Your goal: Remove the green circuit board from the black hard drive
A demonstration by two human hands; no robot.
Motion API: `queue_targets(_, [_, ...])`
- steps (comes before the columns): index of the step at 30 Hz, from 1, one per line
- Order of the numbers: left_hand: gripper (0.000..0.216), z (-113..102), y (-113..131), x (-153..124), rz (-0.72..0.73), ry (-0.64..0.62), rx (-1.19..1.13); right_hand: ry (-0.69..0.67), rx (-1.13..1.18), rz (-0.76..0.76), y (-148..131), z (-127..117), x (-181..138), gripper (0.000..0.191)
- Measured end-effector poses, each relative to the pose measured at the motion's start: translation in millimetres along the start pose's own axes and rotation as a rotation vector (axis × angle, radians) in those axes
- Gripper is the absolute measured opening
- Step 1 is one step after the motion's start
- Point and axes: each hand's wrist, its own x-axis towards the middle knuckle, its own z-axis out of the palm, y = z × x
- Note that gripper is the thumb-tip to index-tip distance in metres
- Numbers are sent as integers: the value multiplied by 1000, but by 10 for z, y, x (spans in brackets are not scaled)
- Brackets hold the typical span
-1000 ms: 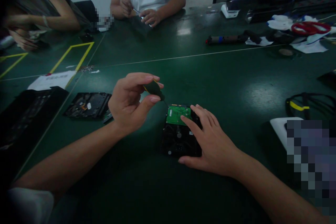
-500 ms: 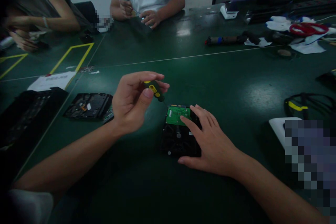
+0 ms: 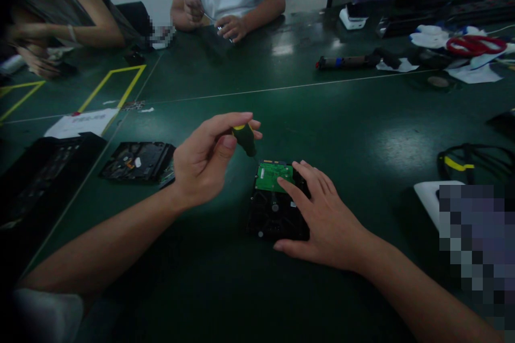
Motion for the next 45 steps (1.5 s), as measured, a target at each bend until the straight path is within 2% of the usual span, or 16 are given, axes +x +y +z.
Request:
queue_targets(4, [35,-4,-11,-9,0,-7,1,-5,-1,7,-6,-1,2,104])
queue_targets(10, [32,-7,-9,24,72,71,90,1,-8,6,1,16,-4,104])
queue_targets(15, [39,-9,-14,19,63,114,107,4,-13,-2,4,9,-3,104])
queue_targets(23, [36,7,9,-30,-72,-15,-44,-13,-5,12,-6,-4,2,105])
queue_targets(27, [36,25,19,-33,-92,-72,-130,-3,-8,14,-9,2,-2,104])
queue_targets(35, [31,-8,25,-5,-73,16,-91,1,-18,1,2,17,-7,104])
queue_targets(38, [27,-5,23,6,-80,-14,-129,15,-7,-8,1,23,-3,105])
queue_targets(42, [33,11,29,12,-103,-65,-175,3,-5,-1,1,20,-1,104])
queue_targets(45, [33,21,23,4,-106,-54,-162,-3,-9,0,1,11,-3,104])
